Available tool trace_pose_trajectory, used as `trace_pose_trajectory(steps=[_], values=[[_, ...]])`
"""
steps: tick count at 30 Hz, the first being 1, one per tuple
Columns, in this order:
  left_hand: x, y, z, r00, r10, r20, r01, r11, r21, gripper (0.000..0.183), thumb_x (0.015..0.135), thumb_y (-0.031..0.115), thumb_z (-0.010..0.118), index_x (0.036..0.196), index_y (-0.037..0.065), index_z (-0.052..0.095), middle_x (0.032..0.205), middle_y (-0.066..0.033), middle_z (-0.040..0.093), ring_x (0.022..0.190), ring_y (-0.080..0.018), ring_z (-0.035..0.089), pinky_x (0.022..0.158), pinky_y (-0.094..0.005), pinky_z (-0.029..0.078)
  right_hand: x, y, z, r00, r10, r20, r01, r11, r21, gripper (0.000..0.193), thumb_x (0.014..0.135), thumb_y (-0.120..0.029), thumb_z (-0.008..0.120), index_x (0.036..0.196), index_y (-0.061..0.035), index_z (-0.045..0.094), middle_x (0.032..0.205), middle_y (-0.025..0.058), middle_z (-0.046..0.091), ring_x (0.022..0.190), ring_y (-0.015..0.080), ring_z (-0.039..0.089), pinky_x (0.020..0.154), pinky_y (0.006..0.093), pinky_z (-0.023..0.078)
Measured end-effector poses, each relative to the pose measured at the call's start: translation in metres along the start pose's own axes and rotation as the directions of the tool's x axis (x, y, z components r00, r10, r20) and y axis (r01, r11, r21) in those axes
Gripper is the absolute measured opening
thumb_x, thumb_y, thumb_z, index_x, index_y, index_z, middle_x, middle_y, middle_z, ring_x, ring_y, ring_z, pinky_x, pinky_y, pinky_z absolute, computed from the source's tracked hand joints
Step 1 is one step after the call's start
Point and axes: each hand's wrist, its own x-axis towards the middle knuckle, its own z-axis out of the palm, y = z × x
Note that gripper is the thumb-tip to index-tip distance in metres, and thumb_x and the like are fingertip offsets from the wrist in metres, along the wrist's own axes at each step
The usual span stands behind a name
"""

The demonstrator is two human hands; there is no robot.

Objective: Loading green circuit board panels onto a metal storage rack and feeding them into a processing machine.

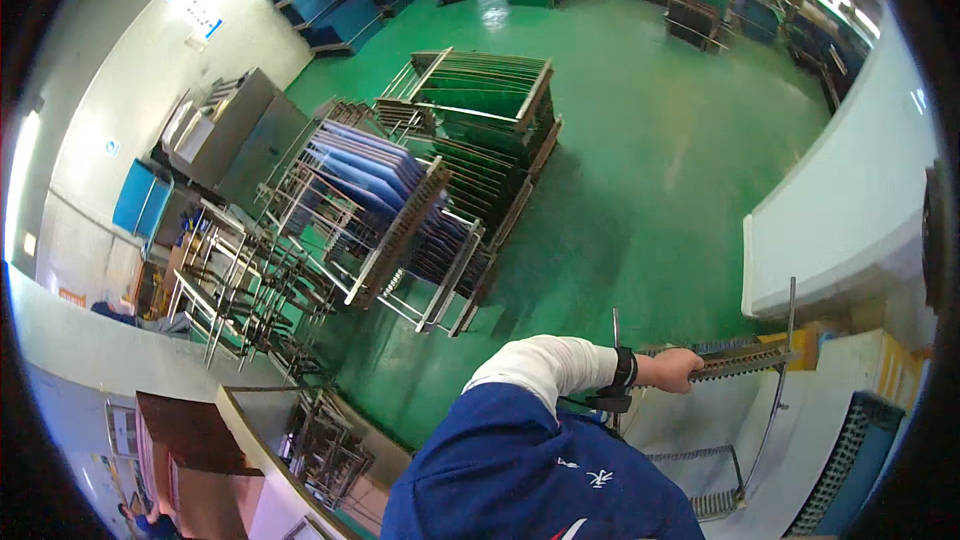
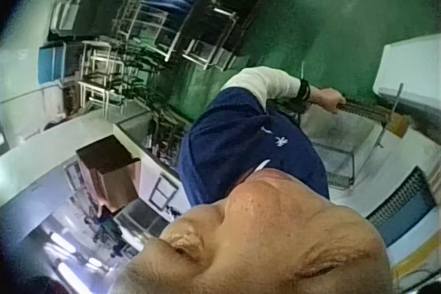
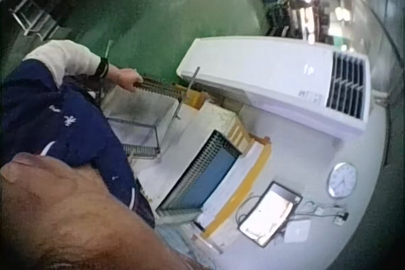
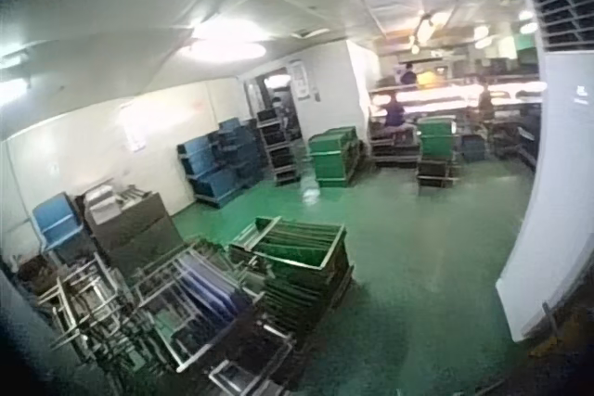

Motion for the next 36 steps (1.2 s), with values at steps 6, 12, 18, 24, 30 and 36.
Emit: trace_pose_trajectory(steps=[6, 12, 18, 24, 30, 36], values=[[-0.049, -0.009, -0.104, 0.991, 0.011, -0.136, 0.000, 0.997, 0.083, 0.020, 0.062, 0.009, 0.065, 0.081, 0.001, 0.061, 0.078, -0.0208, 0.063, 0.083, -0.0414, 0.062, 0.072, -0.0503, 0.048, 0.009, -0.042, 0.069, 0.993, 0.002, 0.115, -0.006, 0.999, 0.032, 0.036, 0.088, -0.022, 0.063, 0.118, -0.0028, 0.059, 0.106, 0.0116, 0.065, 0.099, 0.0281, 0.060, 0.084, 0.0424, 0.047], [-0.093, -0.029, -0.173, 0.959, 0.059, -0.277, -0.026, 0.992, 0.122, 0.024, 0.062, 0.011, 0.067, 0.079, 0.002, 0.054, 0.079, -0.0189, 0.058, 0.081, -0.0424, 0.057, 0.068, -0.0531, 0.043, 0.014, -0.077, 0.120, 0.977, 0.014, 0.212, -0.028, 0.998, 0.064, 0.036, 0.088, -0.023, 0.063, 0.119, -0.0031, 0.059, 0.107, 0.0111, 0.065, 0.099, 0.0276, 0.060, 0.084, 0.0423, 0.047], [-0.131, -0.022, -0.222, 0.909, 0.081, -0.408, -0.028, 0.990, 0.135, 0.020, 0.064, 0.009, 0.063, 0.079, 0.001, 0.052, 0.079, -0.0183, 0.057, 0.081, -0.0417, 0.057, 0.068, -0.0518, 0.043, 0.024, -0.100, 0.149, 0.949, 0.024, 0.314, -0.068, 0.989, 0.129, 0.037, 0.088, -0.023, 0.063, 0.119, -0.0034, 0.058, 0.107, 0.0106, 0.065, 0.099, 0.0271, 0.060, 0.084, 0.0422, 0.047], [-0.141, -0.024, -0.244, 0.852, 0.061, -0.520, 0.002, 0.993, 0.119, 0.017, 0.065, 0.007, 0.062, 0.079, 0.001, 0.053, 0.079, -0.0180, 0.057, 0.080, -0.0415, 0.057, 0.068, -0.0509, 0.044, 0.100, -0.121, 0.173, 0.825, 0.009, 0.565, -0.167, 0.959, 0.228, 0.048, 0.083, -0.027, 0.069, 0.124, -0.0070, 0.056, 0.109, 0.0077, 0.064, 0.096, 0.0235, 0.062, 0.082, 0.0406, 0.050], [-0.116, -0.044, -0.268, 0.767, 0.050, -0.639, 0.088, 0.979, 0.182, 0.016, 0.066, 0.006, 0.061, 0.080, 0.001, 0.054, 0.079, -0.0180, 0.057, 0.079, -0.0417, 0.057, 0.067, -0.0504, 0.044, 0.194, -0.189, 0.243, 0.612, 0.073, 0.787, 0.335, 0.878, -0.342, 0.052, 0.080, -0.026, 0.072, 0.125, -0.0056, 0.054, 0.109, 0.0115, 0.063, 0.096, 0.0253, 0.062, 0.078, 0.0431, 0.052], [-0.078, -0.038, -0.307, 0.756, 0.085, -0.649, 0.095, 0.967, 0.237, 0.016, 0.066, 0.007, 0.061, 0.077, 0.001, 0.052, 0.076, -0.0187, 0.056, 0.077, -0.0420, 0.057, 0.066, -0.0516, 0.044, 0.273, -0.179, 0.297, 0.582, -0.219, 0.783, 0.325, 0.945, 0.022, 0.047, 0.088, -0.023, 0.062, 0.128, -0.0006, 0.050, 0.115, 0.0138, 0.059, 0.101, 0.0244, 0.059, 0.088, 0.0372, 0.047]])
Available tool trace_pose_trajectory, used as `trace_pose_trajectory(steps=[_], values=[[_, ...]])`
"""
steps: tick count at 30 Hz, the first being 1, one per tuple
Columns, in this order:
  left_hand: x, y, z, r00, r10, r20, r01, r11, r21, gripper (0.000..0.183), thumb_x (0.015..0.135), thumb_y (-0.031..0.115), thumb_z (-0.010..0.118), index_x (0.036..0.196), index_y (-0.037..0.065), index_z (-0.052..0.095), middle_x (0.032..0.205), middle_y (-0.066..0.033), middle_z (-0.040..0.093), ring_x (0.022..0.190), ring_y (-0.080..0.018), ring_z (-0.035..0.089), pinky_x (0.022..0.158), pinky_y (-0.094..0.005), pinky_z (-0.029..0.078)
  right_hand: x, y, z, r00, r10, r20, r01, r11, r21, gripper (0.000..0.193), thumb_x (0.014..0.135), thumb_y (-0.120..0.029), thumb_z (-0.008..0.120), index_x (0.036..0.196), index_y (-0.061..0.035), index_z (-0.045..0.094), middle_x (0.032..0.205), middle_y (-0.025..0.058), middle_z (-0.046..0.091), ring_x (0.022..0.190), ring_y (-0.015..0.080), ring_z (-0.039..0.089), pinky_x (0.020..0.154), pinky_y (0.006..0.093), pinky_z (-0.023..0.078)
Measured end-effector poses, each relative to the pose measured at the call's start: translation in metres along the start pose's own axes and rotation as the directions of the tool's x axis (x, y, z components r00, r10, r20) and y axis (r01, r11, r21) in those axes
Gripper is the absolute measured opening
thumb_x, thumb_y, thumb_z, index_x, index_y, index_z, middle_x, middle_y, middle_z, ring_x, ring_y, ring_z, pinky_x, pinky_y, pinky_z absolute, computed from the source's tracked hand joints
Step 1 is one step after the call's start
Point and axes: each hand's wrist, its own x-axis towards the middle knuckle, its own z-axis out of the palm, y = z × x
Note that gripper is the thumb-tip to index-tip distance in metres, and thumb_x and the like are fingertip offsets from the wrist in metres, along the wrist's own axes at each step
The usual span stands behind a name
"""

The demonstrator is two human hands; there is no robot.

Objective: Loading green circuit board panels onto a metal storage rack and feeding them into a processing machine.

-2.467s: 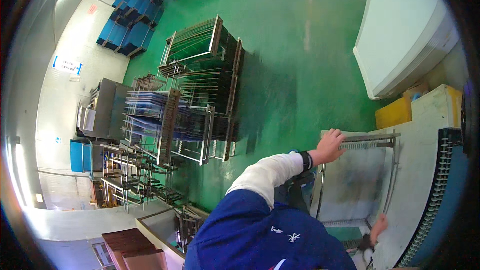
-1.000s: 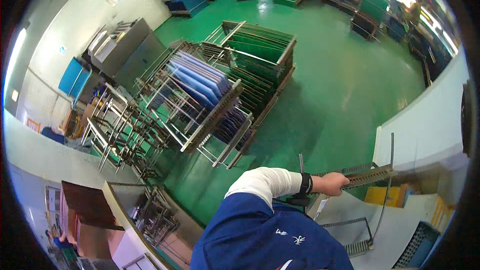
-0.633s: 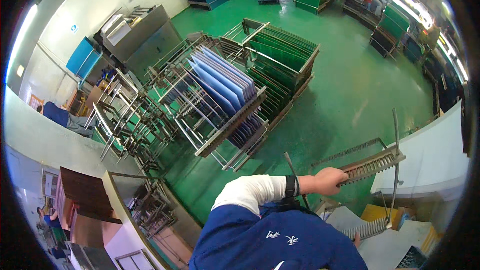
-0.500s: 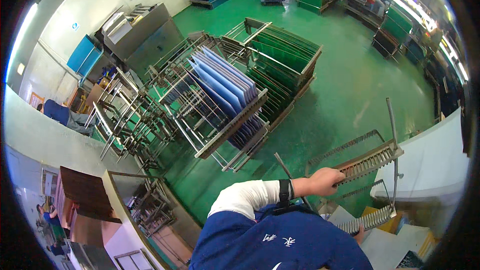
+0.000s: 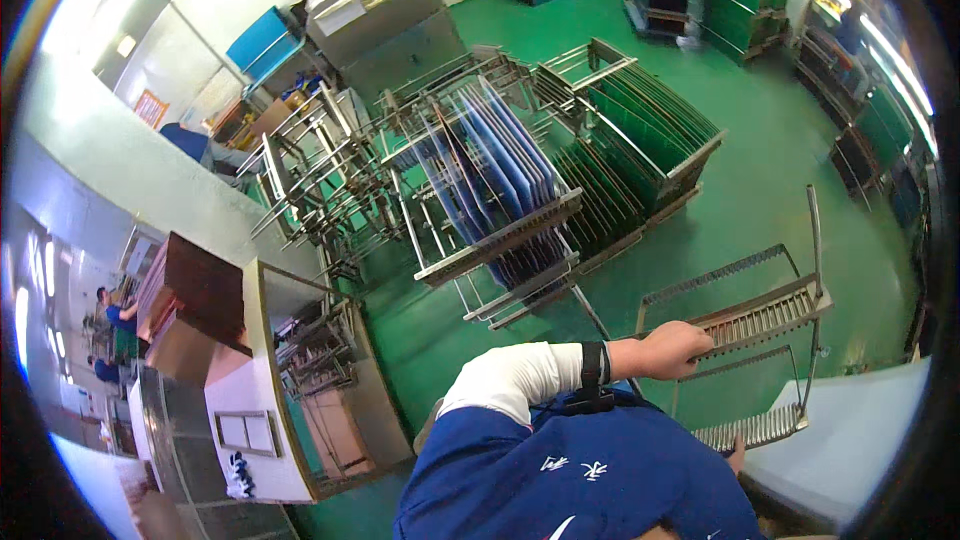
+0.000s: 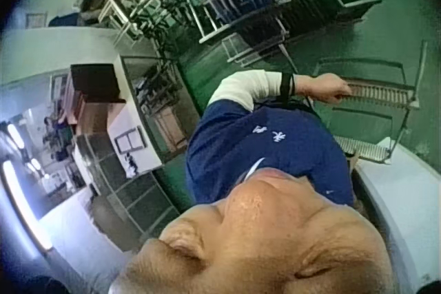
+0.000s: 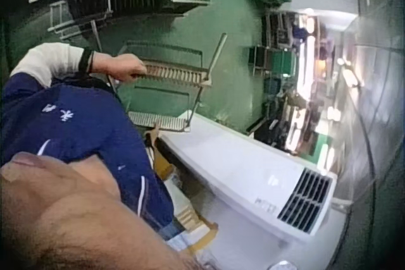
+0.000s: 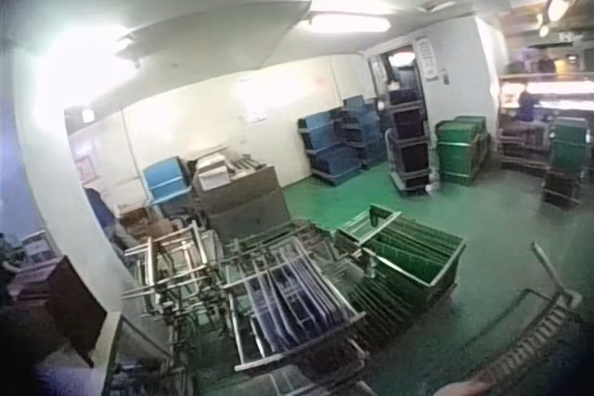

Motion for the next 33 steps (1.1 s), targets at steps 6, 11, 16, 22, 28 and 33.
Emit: trace_pose_trajectory(steps=[6, 11, 16, 22, 28, 33], values=[[0.014, 0.000, 0.001, 0.998, -0.066, -0.013, 0.067, 0.993, 0.093, 0.017, 0.064, 0.009, 0.062, 0.075, 0.002, 0.051, 0.076, -0.0184, 0.056, 0.076, -0.0418, 0.057, 0.065, -0.0518, 0.044, 0.040, -0.078, 0.071, 0.923, 0.333, -0.193, -0.302, 0.938, 0.172, 0.048, 0.092, -0.026, 0.056, 0.133, -0.0023, 0.049, 0.121, 0.0130, 0.058, 0.104, 0.0246, 0.058, 0.090, 0.0389, 0.047], [0.028, -0.005, 0.005, 0.998, -0.062, -0.027, 0.064, 0.993, 0.094, 0.017, 0.064, 0.009, 0.061, 0.075, 0.002, 0.050, 0.076, -0.0183, 0.055, 0.075, -0.0415, 0.056, 0.064, -0.0516, 0.044, 0.091, -0.043, 0.028, 0.898, 0.407, -0.170, -0.376, 0.908, 0.185, 0.041, 0.090, -0.032, 0.058, 0.121, -0.0054, 0.059, 0.118, 0.0109, 0.060, 0.102, 0.0243, 0.060, 0.085, 0.0410, 0.049], [0.036, -0.008, 0.007, 0.984, -0.170, -0.059, 0.176, 0.979, 0.106, 0.016, 0.065, 0.009, 0.061, 0.075, 0.001, 0.050, 0.075, -0.0189, 0.054, 0.075, -0.0421, 0.056, 0.065, -0.0513, 0.044, 0.102, -0.071, 0.057, 0.837, 0.547, -0.014, -0.495, 0.769, 0.405, 0.036, 0.086, -0.026, 0.064, 0.115, -0.0056, 0.060, 0.105, 0.0075, 0.065, 0.086, 0.0222, 0.064, 0.072, 0.0401, 0.054], [0.058, -0.011, 0.027, 0.981, -0.192, -0.036, 0.195, 0.974, 0.116, 0.016, 0.066, 0.009, 0.060, 0.076, 0.000, 0.050, 0.076, -0.0196, 0.055, 0.077, -0.0421, 0.056, 0.067, -0.0508, 0.044, 0.117, -0.062, 0.029, 0.847, 0.515, -0.128, -0.475, 0.843, 0.251, 0.047, 0.081, -0.029, 0.070, 0.118, -0.0019, 0.059, 0.108, 0.0114, 0.065, 0.085, 0.0244, 0.063, 0.070, 0.0392, 0.053], [0.100, -0.029, 0.028, 0.990, -0.127, 0.059, 0.125, 0.992, 0.035, 0.017, 0.068, 0.010, 0.061, 0.077, 0.000, 0.050, 0.076, -0.0198, 0.055, 0.077, -0.0421, 0.056, 0.066, -0.0504, 0.045, 0.138, 0.067, -0.073, 0.981, 0.190, -0.039, -0.191, 0.981, -0.032, 0.052, 0.082, -0.033, 0.067, 0.126, -0.0062, 0.059, 0.117, 0.0181, 0.064, 0.091, 0.0270, 0.067, 0.066, 0.0403, 0.054], [0.116, -0.051, 0.033, 0.983, -0.132, 0.126, 0.121, 0.988, 0.091, 0.017, 0.070, 0.012, 0.062, 0.078, 0.001, 0.052, 0.077, -0.0194, 0.056, 0.077, -0.0418, 0.057, 0.066, -0.0500, 0.045, 0.122, -0.001, 0.005, 0.887, 0.407, -0.219, -0.284, 0.855, 0.435, 0.036, 0.080, -0.021, 0.069, 0.105, 0.0039, 0.064, 0.089, 0.0092, 0.067, 0.076, 0.0234, 0.064, 0.066, 0.0376, 0.052]])
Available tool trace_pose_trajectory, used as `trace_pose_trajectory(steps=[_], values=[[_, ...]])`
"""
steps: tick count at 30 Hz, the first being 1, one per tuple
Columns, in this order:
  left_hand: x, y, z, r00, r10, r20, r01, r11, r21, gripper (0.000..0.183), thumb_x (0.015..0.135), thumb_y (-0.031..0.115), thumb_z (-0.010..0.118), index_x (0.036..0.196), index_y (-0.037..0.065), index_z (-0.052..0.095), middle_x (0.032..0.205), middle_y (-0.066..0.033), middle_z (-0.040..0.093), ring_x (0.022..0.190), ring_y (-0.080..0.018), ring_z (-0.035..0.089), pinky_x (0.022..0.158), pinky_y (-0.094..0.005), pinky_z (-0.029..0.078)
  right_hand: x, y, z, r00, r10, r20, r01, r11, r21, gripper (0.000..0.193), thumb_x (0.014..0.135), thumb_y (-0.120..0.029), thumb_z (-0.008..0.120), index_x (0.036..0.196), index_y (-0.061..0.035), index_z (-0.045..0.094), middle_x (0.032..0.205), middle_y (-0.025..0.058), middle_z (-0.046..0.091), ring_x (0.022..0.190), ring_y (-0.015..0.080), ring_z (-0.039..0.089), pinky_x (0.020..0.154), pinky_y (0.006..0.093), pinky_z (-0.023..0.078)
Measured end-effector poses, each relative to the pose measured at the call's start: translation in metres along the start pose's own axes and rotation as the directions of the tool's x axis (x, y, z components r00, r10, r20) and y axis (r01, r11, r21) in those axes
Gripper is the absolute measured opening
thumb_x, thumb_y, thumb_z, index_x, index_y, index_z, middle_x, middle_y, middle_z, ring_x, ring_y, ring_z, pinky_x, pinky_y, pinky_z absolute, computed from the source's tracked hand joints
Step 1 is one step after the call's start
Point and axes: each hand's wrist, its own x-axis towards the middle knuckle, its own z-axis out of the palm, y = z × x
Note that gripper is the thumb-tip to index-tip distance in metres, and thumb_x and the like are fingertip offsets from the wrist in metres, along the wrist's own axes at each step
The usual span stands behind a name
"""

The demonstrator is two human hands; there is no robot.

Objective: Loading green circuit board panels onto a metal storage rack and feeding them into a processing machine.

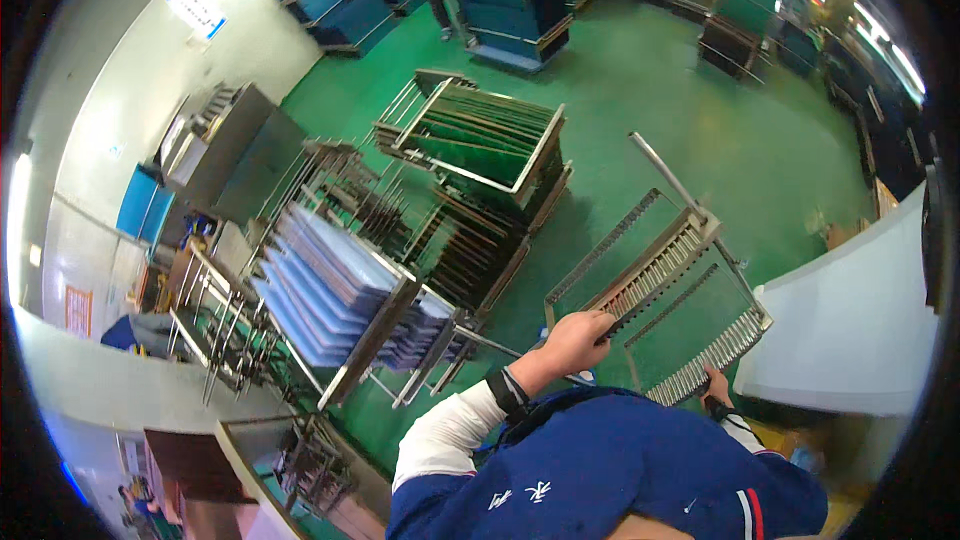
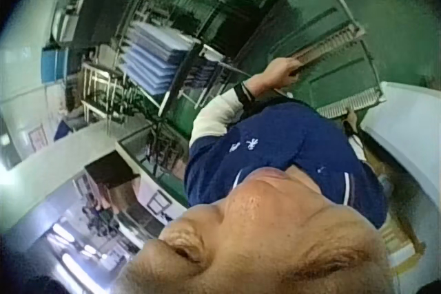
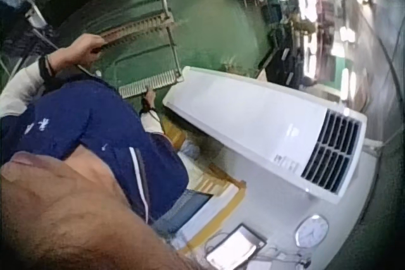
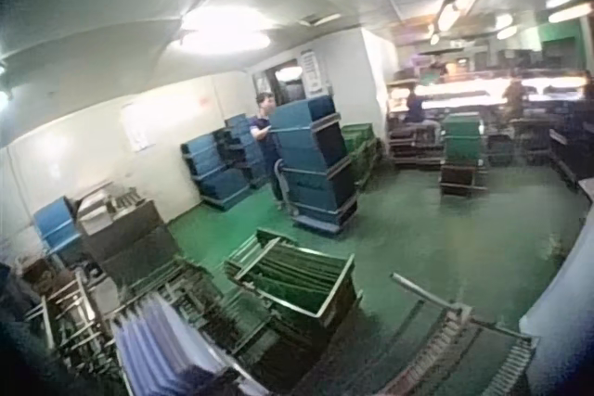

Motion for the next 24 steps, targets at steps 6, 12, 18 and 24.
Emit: trace_pose_trajectory(steps=[6, 12, 18, 24], values=[[0.037, -0.023, -0.020, 0.998, 0.048, 0.051, -0.044, 0.996, -0.075, 0.020, 0.073, 0.015, 0.065, 0.078, 0.001, 0.052, 0.078, -0.0199, 0.056, 0.077, -0.0422, 0.057, 0.065, -0.0490, 0.046, -0.039, -0.023, 0.029, 0.966, -0.253, -0.045, 0.247, 0.963, -0.112, 0.040, 0.078, -0.014, 0.072, 0.111, 0.0039, 0.060, 0.099, 0.0104, 0.066, 0.084, 0.0231, 0.064, 0.074, 0.0373, 0.051], [0.074, -0.040, -0.058, 0.985, 0.123, 0.121, -0.117, 0.991, -0.058, 0.018, 0.073, 0.013, 0.065, 0.077, 0.001, 0.053, 0.076, -0.0188, 0.056, 0.074, -0.0405, 0.058, 0.063, -0.0475, 0.045, -0.077, -0.060, 0.074, 0.956, -0.144, -0.255, 0.140, 0.990, -0.033, 0.041, 0.076, -0.013, 0.074, 0.112, 0.0020, 0.061, 0.101, 0.0104, 0.067, 0.087, 0.0232, 0.065, 0.076, 0.0374, 0.051], [0.119, -0.060, -0.109, 0.970, 0.180, 0.164, -0.170, 0.983, -0.071, 0.024, 0.074, 0.012, 0.068, 0.071, 0.001, 0.047, 0.069, -0.0179, 0.051, 0.067, -0.0393, 0.055, 0.058, -0.0450, 0.042, -0.092, -0.102, 0.144, 0.914, -0.317, -0.253, 0.360, 0.921, 0.146, 0.036, 0.078, -0.013, 0.074, 0.110, -0.0020, 0.062, 0.097, 0.0082, 0.067, 0.083, 0.0211, 0.065, 0.072, 0.0370, 0.053], [0.151, -0.099, -0.125, 0.977, 0.102, 0.189, -0.078, 0.988, -0.134, 0.027, 0.074, 0.010, 0.069, 0.068, 0.001, 0.044, 0.064, -0.0158, 0.047, 0.058, -0.0359, 0.050, 0.054, -0.0422, 0.040, -0.090, -0.153, 0.191, 0.854, -0.356, -0.380, 0.362, 0.930, -0.057, 0.037, 0.074, -0.018, 0.079, 0.104, -0.0009, 0.067, 0.094, 0.0060, 0.068, 0.079, 0.0167, 0.064, 0.071, 0.0327, 0.049]])
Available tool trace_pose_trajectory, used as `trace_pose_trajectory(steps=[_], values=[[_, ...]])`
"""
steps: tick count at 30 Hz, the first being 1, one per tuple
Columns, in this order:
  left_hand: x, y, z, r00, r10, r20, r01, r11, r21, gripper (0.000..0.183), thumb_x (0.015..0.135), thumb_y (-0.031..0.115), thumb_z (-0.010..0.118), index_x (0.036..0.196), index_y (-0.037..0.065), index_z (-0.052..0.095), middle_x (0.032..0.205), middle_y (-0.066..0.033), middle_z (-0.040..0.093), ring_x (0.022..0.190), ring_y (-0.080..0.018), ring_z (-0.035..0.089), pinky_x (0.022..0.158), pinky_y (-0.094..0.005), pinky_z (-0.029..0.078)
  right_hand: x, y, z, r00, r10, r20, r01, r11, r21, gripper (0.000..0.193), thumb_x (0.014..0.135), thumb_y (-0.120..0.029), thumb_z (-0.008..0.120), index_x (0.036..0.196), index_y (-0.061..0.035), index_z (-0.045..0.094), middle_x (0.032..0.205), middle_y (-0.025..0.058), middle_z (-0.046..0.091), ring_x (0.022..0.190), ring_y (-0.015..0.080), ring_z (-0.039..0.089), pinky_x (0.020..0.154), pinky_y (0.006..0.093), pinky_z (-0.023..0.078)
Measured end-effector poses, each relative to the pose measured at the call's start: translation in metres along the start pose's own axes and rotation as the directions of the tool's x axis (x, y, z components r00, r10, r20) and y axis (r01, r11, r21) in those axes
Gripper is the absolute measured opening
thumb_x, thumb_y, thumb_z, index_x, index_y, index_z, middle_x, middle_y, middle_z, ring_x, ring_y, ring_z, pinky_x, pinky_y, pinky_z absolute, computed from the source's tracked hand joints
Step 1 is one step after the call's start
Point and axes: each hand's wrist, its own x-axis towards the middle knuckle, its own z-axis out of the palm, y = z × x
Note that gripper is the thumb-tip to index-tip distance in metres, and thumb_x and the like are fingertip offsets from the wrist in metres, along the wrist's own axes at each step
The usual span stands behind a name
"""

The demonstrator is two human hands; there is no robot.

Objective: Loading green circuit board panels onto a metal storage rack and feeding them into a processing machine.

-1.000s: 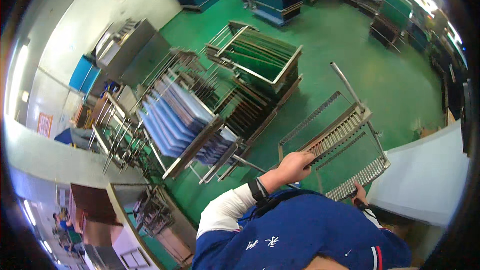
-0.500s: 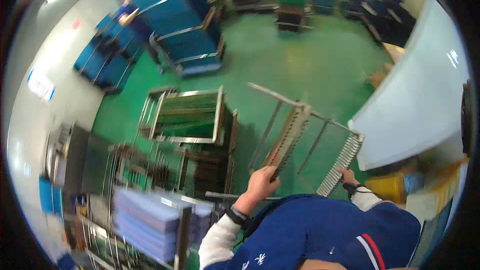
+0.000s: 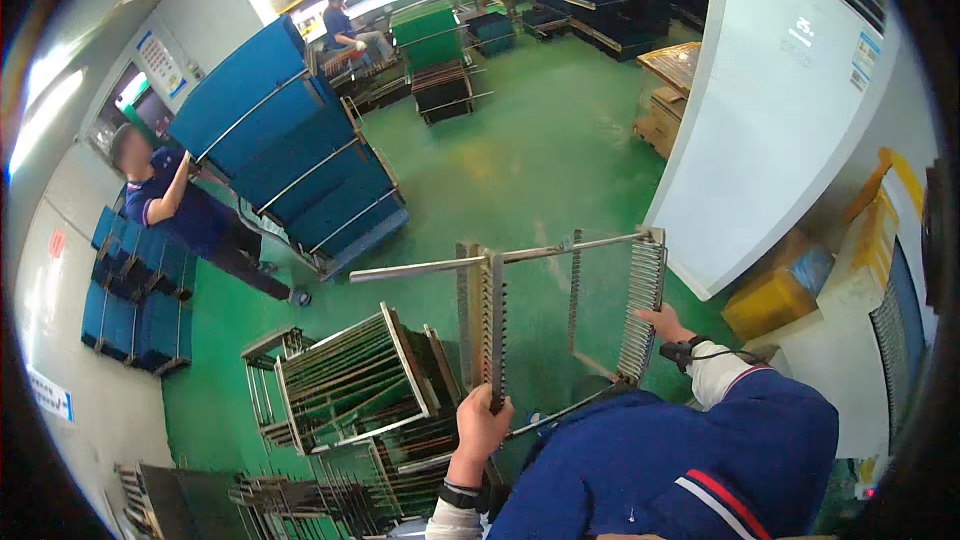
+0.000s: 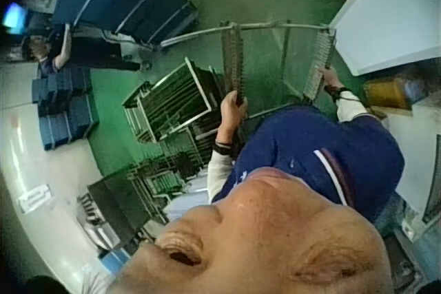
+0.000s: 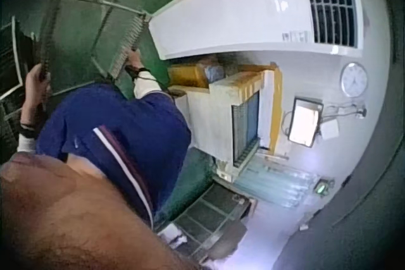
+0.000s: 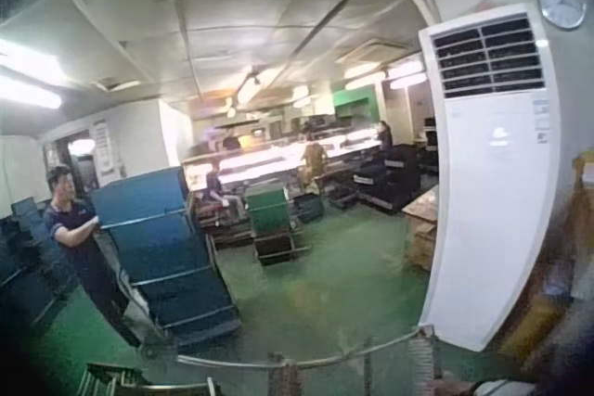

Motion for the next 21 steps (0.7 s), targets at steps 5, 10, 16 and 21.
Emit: trace_pose_trajectory(steps=[5, 10, 16, 21], values=[[0.035, -0.018, -0.012, 1.000, 0.009, 0.003, -0.009, 1.000, 0.012, 0.026, 0.074, 0.010, 0.070, 0.068, 0.002, 0.046, 0.063, -0.0152, 0.047, 0.059, -0.0352, 0.051, 0.054, -0.0410, 0.041, 0.040, -0.012, 0.023, 0.999, -0.040, -0.021, 0.038, 0.995, -0.090, 0.035, 0.073, -0.019, 0.080, 0.099, 0.0001, 0.068, 0.091, 0.0068, 0.069, 0.077, 0.0165, 0.064, 0.070, 0.0327, 0.050], [0.088, -0.042, -0.017, 0.996, -0.060, -0.070, 0.060, 0.998, -0.003, 0.021, 0.074, 0.009, 0.070, 0.071, 0.001, 0.051, 0.063, -0.0138, 0.052, 0.055, -0.0326, 0.054, 0.052, -0.0409, 0.042, 0.115, -0.048, 0.073, 0.999, 0.001, 0.045, 0.006, 0.987, -0.159, 0.035, 0.075, -0.019, 0.078, 0.102, -0.0001, 0.067, 0.096, 0.0061, 0.068, 0.084, 0.0161, 0.062, 0.076, 0.0320, 0.049], [0.162, -0.060, -0.030, 0.977, -0.138, -0.164, 0.153, 0.985, 0.081, 0.013, 0.072, 0.006, 0.070, 0.079, 0.002, 0.060, 0.066, -0.0121, 0.057, 0.058, -0.0289, 0.057, 0.054, -0.0387, 0.044, 0.212, -0.104, 0.143, 0.999, 0.006, -0.034, -0.021, 0.883, -0.469, 0.051, 0.067, -0.029, 0.085, 0.102, 0.0024, 0.065, 0.096, 0.0104, 0.069, 0.082, 0.0175, 0.064, 0.074, 0.0336, 0.050], [0.203, -0.063, -0.029, 0.961, -0.197, -0.195, 0.199, 0.980, -0.004, 0.012, 0.071, 0.005, 0.070, 0.076, 0.002, 0.059, 0.064, -0.0116, 0.056, 0.056, -0.0289, 0.056, 0.052, -0.0384, 0.043, 0.281, -0.105, 0.168, 0.991, 0.091, 0.103, -0.040, 0.908, -0.417, 0.058, 0.061, -0.037, 0.087, 0.099, 0.0001, 0.064, 0.094, 0.0107, 0.068, 0.084, 0.0203, 0.063, 0.074, 0.0346, 0.049]])
